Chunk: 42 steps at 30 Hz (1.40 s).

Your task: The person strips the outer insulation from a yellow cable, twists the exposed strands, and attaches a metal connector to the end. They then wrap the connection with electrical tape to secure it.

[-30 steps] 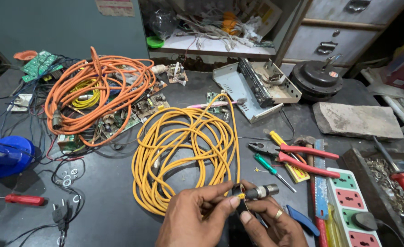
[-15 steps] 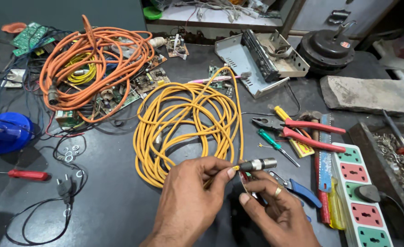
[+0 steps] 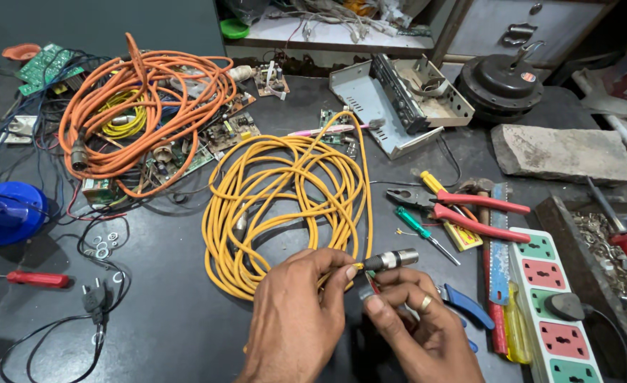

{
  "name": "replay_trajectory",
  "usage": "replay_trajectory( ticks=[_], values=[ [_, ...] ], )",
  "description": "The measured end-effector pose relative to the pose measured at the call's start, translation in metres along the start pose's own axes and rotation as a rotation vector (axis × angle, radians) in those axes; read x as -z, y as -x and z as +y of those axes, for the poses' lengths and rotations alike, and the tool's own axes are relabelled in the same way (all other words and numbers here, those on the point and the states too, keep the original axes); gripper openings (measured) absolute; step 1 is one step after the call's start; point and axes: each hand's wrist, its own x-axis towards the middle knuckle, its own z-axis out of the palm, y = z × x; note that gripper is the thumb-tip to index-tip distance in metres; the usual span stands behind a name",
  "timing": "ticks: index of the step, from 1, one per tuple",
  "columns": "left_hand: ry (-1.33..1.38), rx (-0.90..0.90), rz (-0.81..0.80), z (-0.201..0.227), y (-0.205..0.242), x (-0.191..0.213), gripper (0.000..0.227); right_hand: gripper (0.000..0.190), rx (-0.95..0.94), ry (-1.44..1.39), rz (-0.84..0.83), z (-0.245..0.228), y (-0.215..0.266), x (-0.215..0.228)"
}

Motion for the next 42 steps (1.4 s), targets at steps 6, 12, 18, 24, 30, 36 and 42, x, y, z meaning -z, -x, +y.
replay_trajectory(
  ticks=[6,12,18,24,30,36,42],
  values=[
    [0.068,0.055,-0.010,-0.001,-0.002,-0.001,0.018,0.013,0.005,0.009,-0.074,0.003,-0.002,0.006],
    [0.182,0.084,-0.058,-0.006,-0.003,0.002,0.017,0.023,-0.233,-0.168,-0.029,0.013,-0.004,0.004],
    [0.093,-0.141,-0.034,-0.010,0.000,-0.003,0.019,0.033,-0.214,-0.281,-0.135,-0.012,-0.007,0.025],
    [0.071,-0.238,-0.156,-0.012,-0.001,-0.004,0.017,0.039,-0.111,-0.426,-0.226,-0.037,-0.011,0.030],
    [0.129,-0.231,-0.214,-0.015,0.004,-0.015,0.012,0.029,-0.274,-0.219,0.145,-0.054,-0.020,0.013],
    [0.210,-0.095,-0.130,-0.006,0.006,-0.024,0.017,0.020,-0.043,-0.034,0.417,-0.028,-0.010,0.017],
    [0.224,0.330,-0.103,0.001,-0.001,-0.012,0.027,0.009,-0.121,0.312,0.107,-0.006,0.004,-0.003]
  ],
)
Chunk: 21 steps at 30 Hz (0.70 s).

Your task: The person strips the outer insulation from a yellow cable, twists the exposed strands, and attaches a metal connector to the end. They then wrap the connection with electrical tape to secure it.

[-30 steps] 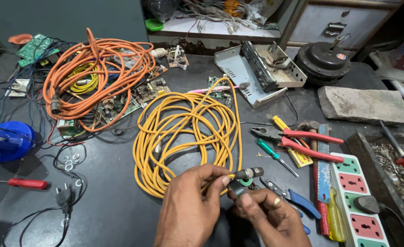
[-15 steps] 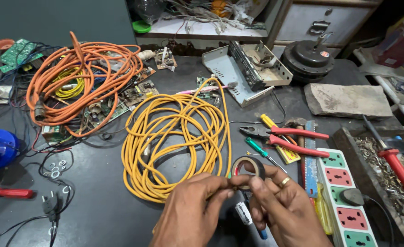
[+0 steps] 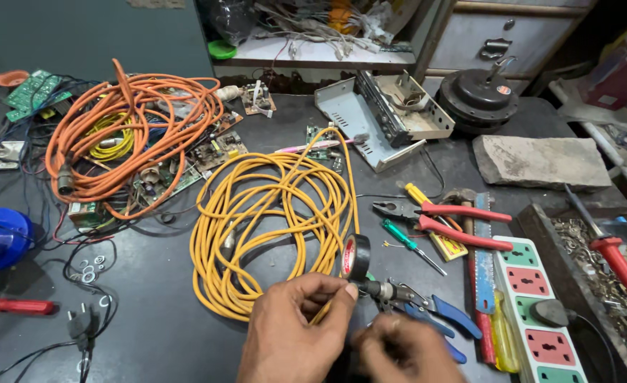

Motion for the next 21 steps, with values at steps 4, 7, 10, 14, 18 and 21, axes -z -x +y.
replay_trajectory(
  ticks=[4,7,10,14,18,21],
  values=[
    [0.183,0.037,-0.088,-0.009,-0.009,-0.001,0.025,0.040,-0.466,-0.483,-0.017,-0.004,-0.008,-0.015],
    [0.286,0.058,-0.168,-0.018,-0.014,-0.002,0.025,0.053,-0.326,-0.824,-0.088,-0.002,-0.014,-0.012],
    [0.361,0.028,-0.249,-0.023,-0.016,-0.003,0.025,0.047,-0.172,-0.617,-0.062,0.006,-0.015,-0.013],
    [0.093,0.029,-0.144,-0.019,-0.008,0.001,0.024,0.043,0.009,-0.423,-0.081,0.009,-0.013,-0.014],
    [-0.212,-0.342,0.032,-0.008,0.000,0.006,0.019,0.047,0.032,-0.330,-0.057,0.005,-0.014,-0.014],
    [-0.329,-0.361,0.121,-0.002,0.004,0.008,0.019,0.038,-0.001,-0.277,-0.038,0.005,-0.012,-0.016]
  ],
)
